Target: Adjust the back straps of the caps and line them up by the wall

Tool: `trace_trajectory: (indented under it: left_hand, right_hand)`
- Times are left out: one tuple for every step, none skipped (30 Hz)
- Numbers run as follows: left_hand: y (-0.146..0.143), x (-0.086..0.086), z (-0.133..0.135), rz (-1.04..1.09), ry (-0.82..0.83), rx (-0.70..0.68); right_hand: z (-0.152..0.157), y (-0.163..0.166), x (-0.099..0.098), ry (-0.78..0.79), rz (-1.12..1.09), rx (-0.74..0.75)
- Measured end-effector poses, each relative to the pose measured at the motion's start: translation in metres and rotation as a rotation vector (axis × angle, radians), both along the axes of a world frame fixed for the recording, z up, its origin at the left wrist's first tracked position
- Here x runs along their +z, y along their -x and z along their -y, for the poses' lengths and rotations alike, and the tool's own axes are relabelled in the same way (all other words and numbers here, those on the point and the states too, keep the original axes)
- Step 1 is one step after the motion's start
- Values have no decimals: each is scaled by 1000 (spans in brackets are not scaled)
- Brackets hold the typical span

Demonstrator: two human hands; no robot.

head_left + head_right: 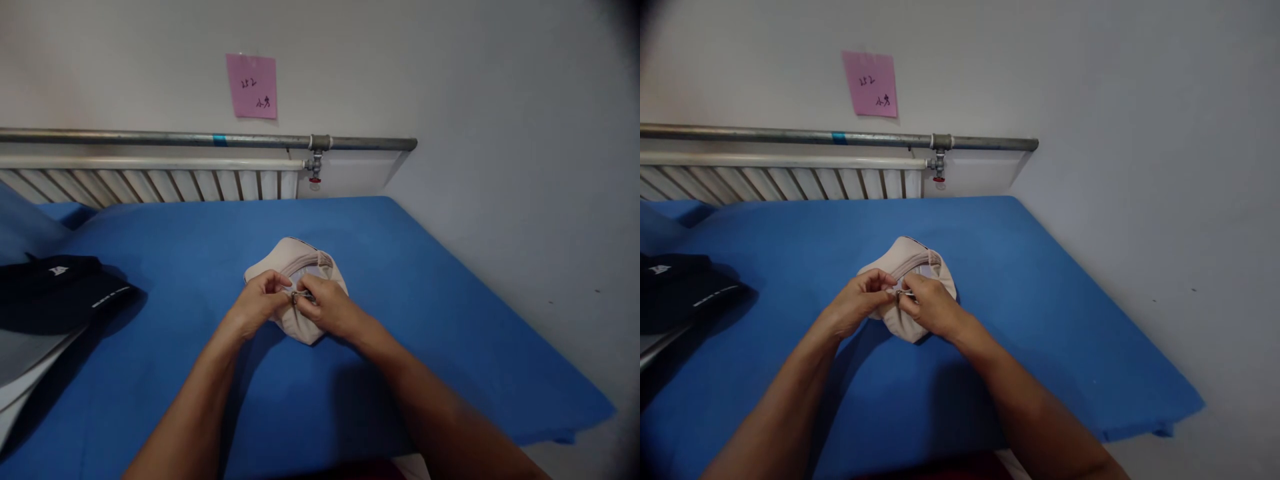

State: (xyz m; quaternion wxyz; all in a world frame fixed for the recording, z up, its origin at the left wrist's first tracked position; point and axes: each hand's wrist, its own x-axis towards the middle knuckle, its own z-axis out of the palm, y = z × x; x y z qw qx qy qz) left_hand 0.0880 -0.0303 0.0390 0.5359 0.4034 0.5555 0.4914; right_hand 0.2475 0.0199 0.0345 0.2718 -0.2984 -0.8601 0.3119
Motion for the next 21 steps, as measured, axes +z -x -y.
trace_trajectory:
  left_hand:
    - [0, 1, 0, 2, -4, 7]
    - [1, 1, 1, 4, -9, 16]
    - [1, 2, 1, 6, -14, 22]
    - [2, 2, 1, 10, -18, 27]
    - [3, 2, 1, 13, -20, 27]
    - [4, 2, 1, 15, -19, 24]
    - [5, 2, 1, 17, -15, 19]
    - [6, 1, 0, 19, -9, 14]
    - [7, 0, 0, 23, -5, 12]
    - [7, 0, 0, 27, -1, 10]
    - [7, -1, -1, 30, 1, 6]
    - [7, -1, -1, 29, 2, -1]
    - [7, -2, -1, 23, 4, -12]
    - [7, -2, -1, 12, 7, -24]
    - [7, -1, 0, -1, 10, -37]
    - [8, 0, 0, -15, 10, -52]
    - [8, 1, 1, -30, 3, -70]
    - [9, 2, 2, -48, -9, -91]
    - [10, 4, 3, -73, -26, -115]
    - [11, 6, 4, -109, -50, -144]
    - [12, 8, 4, -160, -83, -171]
  right_hand:
    - [0, 1, 0, 0, -2, -11]
    - [0, 1, -1, 12, -11, -17]
    - [-1, 0, -1, 36, -30, -16]
    - [-3, -1, -1, 69, -53, -6]
    - [-5, -2, -2, 109, -73, 15]
    - [-8, -4, -2, 146, -90, 41]
    - [-9, -6, -2, 175, -103, 64]
    - [-10, -7, -3, 190, -110, 78]
    - [-11, -8, -3, 190, -111, 84]
    - [-11, -7, -4, 180, -105, 83]
    - [-10, -6, -4, 161, -98, 71]
    - [-8, -5, -4, 140, -89, 54]
    - [-7, -3, -5, 120, -80, 39]
    - [-5, -2, -4, 105, -76, 23]
    - [-4, -1, -4, 94, -78, 9]
    - [-4, -1, -3, 92, -83, 4]
    - [-4, -2, -1, 98, -84, 13]
    - [-5, -4, 0, 106, -78, 29]
    - [-5, -6, 3, 111, -67, 48]
    - [-7, -10, 5, 112, -55, 66]
    - [-8, -13, 8, 107, -44, 82]
